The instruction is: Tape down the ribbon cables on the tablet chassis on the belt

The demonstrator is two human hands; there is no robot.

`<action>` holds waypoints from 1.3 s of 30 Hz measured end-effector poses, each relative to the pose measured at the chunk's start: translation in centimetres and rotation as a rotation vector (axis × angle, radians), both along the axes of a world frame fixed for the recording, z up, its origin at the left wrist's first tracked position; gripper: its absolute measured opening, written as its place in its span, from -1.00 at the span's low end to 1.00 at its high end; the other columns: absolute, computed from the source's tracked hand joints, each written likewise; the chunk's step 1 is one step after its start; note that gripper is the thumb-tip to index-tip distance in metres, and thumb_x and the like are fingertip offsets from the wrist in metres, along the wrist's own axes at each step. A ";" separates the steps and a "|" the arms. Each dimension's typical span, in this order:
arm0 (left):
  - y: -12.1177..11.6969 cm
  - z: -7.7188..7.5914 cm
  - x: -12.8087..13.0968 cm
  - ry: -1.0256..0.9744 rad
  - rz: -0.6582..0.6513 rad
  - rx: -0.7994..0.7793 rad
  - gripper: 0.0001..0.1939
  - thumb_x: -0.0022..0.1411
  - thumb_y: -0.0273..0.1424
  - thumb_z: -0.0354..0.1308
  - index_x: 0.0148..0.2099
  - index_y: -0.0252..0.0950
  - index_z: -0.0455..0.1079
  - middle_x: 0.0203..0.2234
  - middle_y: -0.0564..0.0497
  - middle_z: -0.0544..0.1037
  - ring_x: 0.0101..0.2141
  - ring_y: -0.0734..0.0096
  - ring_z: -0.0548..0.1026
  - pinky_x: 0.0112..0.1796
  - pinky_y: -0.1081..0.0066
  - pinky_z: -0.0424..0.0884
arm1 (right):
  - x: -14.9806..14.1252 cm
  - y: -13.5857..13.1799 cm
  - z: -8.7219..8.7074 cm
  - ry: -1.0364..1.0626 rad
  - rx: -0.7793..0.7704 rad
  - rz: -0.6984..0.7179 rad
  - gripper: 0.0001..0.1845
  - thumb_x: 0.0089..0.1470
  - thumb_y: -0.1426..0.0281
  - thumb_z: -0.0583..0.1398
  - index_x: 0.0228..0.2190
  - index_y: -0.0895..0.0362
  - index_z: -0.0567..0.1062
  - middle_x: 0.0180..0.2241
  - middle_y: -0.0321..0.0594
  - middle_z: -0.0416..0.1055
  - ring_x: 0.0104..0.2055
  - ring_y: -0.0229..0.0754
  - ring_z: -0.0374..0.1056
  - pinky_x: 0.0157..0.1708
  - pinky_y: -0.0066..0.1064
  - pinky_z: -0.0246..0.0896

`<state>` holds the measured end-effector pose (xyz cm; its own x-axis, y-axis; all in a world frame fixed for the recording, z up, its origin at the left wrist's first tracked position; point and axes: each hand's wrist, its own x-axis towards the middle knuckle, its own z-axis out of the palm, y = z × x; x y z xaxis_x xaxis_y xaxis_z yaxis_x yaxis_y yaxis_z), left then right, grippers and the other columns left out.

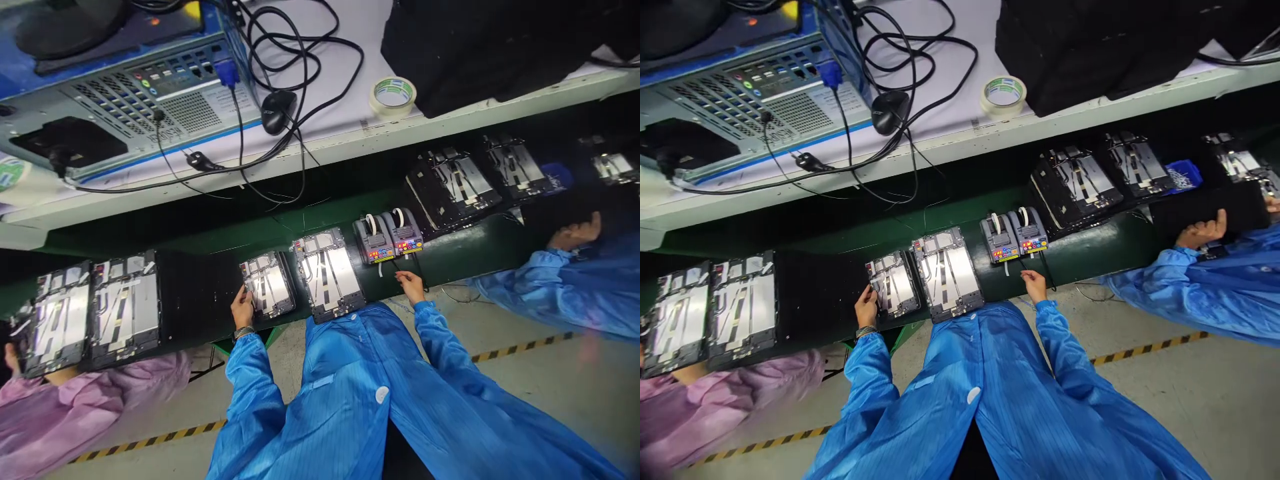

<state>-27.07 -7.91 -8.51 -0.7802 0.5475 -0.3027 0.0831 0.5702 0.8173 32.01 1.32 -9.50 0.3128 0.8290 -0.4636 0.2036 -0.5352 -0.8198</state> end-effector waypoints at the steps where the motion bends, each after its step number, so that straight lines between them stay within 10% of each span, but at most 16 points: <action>1: 0.1 0.2 0.2 -0.005 0.006 0.000 -0.44 0.16 -0.38 0.27 0.22 -0.37 0.46 -0.33 0.02 0.56 -0.22 0.35 0.54 0.08 0.20 0.42 | -0.9 0.5 0.1 0.009 0.014 -0.018 -0.46 -0.22 -0.01 0.27 -0.34 0.18 0.59 -0.32 -0.06 0.58 -0.19 -0.02 0.44 -0.18 -0.21 0.33; 9: 0.4 2.8 1.7 0.006 0.020 -0.076 -0.60 0.14 -0.40 0.24 0.03 -0.42 0.53 -0.38 -0.06 0.58 -0.07 0.14 0.56 0.17 0.04 0.34 | -6.5 2.8 1.4 0.178 -0.002 -0.037 -0.43 -0.31 -0.09 0.36 -0.42 0.13 0.50 -0.48 -0.20 0.48 -0.28 -0.12 0.39 -0.17 -0.25 0.29; 17: 0.8 7.6 5.6 0.211 0.026 0.055 -0.60 0.32 -0.27 0.12 0.11 -0.38 0.48 -0.07 -0.20 0.59 -0.03 0.15 0.54 0.10 0.18 0.42 | -4.7 1.2 4.4 0.113 -0.003 -0.020 -0.35 -0.27 -0.20 0.29 -0.46 0.15 0.55 -0.58 -0.25 0.36 -0.46 -0.19 0.26 -0.36 -0.30 0.21; 22: 4.2 12.0 12.0 0.029 -0.331 0.213 -0.63 0.32 -0.18 0.21 0.07 -0.25 0.53 -0.01 -0.13 0.59 -0.04 0.18 0.54 0.04 0.26 0.41 | -5.6 4.3 12.8 0.169 0.094 0.463 -0.50 0.03 -0.05 0.25 -0.36 0.16 0.60 -0.55 -0.26 0.38 -0.44 -0.21 0.28 -0.35 -0.37 0.19; 27: 7.6 13.3 16.4 -0.063 -0.459 0.282 -0.59 0.30 -0.19 0.26 0.13 -0.23 0.49 0.01 -0.14 0.56 -0.07 0.23 0.52 -0.04 0.29 0.43 | -14.9 9.6 20.7 0.039 0.161 1.090 -0.69 0.12 0.20 0.22 -0.42 0.19 0.60 -0.50 -0.24 0.46 -0.42 -0.22 0.30 -0.40 -0.44 0.10; 32: 8.4 12.6 17.5 -0.130 -0.427 0.301 -0.60 0.31 -0.17 0.23 0.10 -0.26 0.49 -0.13 -0.13 0.60 -0.15 0.26 0.54 -0.09 0.29 0.45 | -23.9 12.4 22.3 -0.321 0.122 1.404 -0.78 0.08 0.36 0.22 -0.50 0.18 0.62 -0.54 -0.23 0.47 -0.46 -0.25 0.32 -0.44 -0.46 0.04; 39: 8.1 12.6 17.7 -0.150 -0.409 0.318 -0.64 0.31 -0.18 0.23 0.07 -0.25 0.51 -0.13 -0.13 0.61 -0.13 0.26 0.55 -0.09 0.30 0.46 | -25.6 12.7 22.3 -0.455 0.091 1.434 -0.77 0.11 0.36 0.21 -0.45 0.20 0.63 -0.54 -0.13 0.49 -0.47 -0.20 0.37 -0.48 -0.45 0.06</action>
